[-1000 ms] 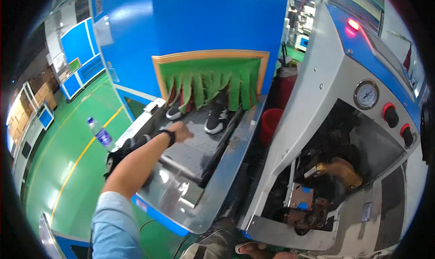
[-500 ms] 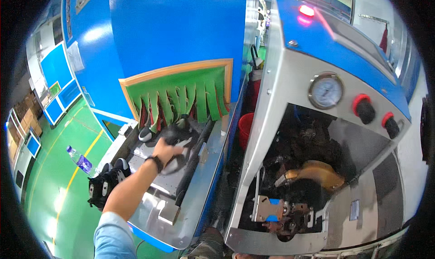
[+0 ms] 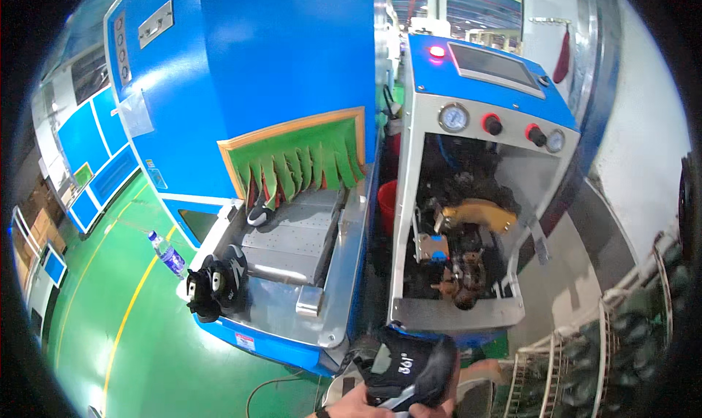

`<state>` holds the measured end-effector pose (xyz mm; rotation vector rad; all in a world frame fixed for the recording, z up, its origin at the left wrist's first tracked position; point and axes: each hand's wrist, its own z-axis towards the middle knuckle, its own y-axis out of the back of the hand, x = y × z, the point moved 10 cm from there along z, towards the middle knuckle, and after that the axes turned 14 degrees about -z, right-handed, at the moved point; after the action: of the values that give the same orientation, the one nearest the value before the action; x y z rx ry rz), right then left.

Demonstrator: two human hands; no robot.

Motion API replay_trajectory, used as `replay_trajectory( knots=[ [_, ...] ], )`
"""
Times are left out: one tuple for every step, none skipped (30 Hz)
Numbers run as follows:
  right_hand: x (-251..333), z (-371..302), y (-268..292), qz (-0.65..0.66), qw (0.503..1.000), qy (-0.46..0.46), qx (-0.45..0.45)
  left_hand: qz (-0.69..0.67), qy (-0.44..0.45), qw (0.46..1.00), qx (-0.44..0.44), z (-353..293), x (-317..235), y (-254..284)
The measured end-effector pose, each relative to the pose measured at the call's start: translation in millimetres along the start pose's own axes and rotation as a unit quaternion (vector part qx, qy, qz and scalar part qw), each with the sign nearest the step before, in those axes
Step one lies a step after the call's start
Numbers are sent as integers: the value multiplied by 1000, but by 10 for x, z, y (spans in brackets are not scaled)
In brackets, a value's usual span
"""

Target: Insert shoe molds and place shoes into an industrial heat-setting or vulcanizing machine.

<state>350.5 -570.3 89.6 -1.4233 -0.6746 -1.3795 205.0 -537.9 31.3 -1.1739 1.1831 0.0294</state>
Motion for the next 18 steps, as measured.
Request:
replay_trajectory(
  knots=[
    [192, -101, 4, -21, 998, 1, 63, 15, -8, 1000, 12, 18, -68, -242],
    [343, -224, 41, -36, 992, -3, 125, 35, -14, 999, 20, 76, -100, -501],
    [404, -292, 138, -184, 976, 70, 94, -38, 17, 999, -15, 52, 78, -497],
    [449, -384, 193, -326, 933, 140, 64, -139, 29, 990, -14, 4, 237, -531],
    [200, -472, 249, -204, 975, 2, 82, -118, 36, 991, -58, 13, 374, -432],
    [265, -473, 240, -175, 982, -37, 65, -94, 37, 989, -104, 52, 462, -315],
    [293, -509, 299, -240, 971, 9, 17, 4, -21, 993, -114, 116, 408, -273],
    [325, -571, 355, -303, 951, 53, -32, 97, -24, 984, -149, 125, 462, -173],
    [424, -636, 420, -341, 935, 55, -79, 268, -28, 953, -140, 132, 416, -211],
    [486, -727, 518, -426, 887, 138, -108, 430, -36, 894, -121, 159, 393, -293],
    [479, -752, 446, -497, 844, 188, -71, 480, -172, 854, -104, 45, 185, -428],
    [539, -749, 383, -567, 788, 236, -38, 483, -163, 855, -97, -5, 216, -421],
    [462, -668, 437, -529, 827, 191, 13, 510, -136, 845, -83, -47, 286, -424],
    [498, -590, 495, -534, 826, 180, 3, 533, -110, 836, -65, -65, 364, -434],
    [360, -460, 694, -400, 914, 70, 12, 533, -127, 835, -52, -46, 356, -537],
    [144, -422, 844, -251, 967, -39, 17, 525, -120, 842, -39, -43, 350, -597],
    [-35, -419, 1089, -176, 980, -88, -13, 470, -151, 870, 2, -23, 212, -816],
    [-598, -549, 1569, -94, 977, -189, -39, 408, -185, 893, 41, 0, 73, -1022]
  ],
)
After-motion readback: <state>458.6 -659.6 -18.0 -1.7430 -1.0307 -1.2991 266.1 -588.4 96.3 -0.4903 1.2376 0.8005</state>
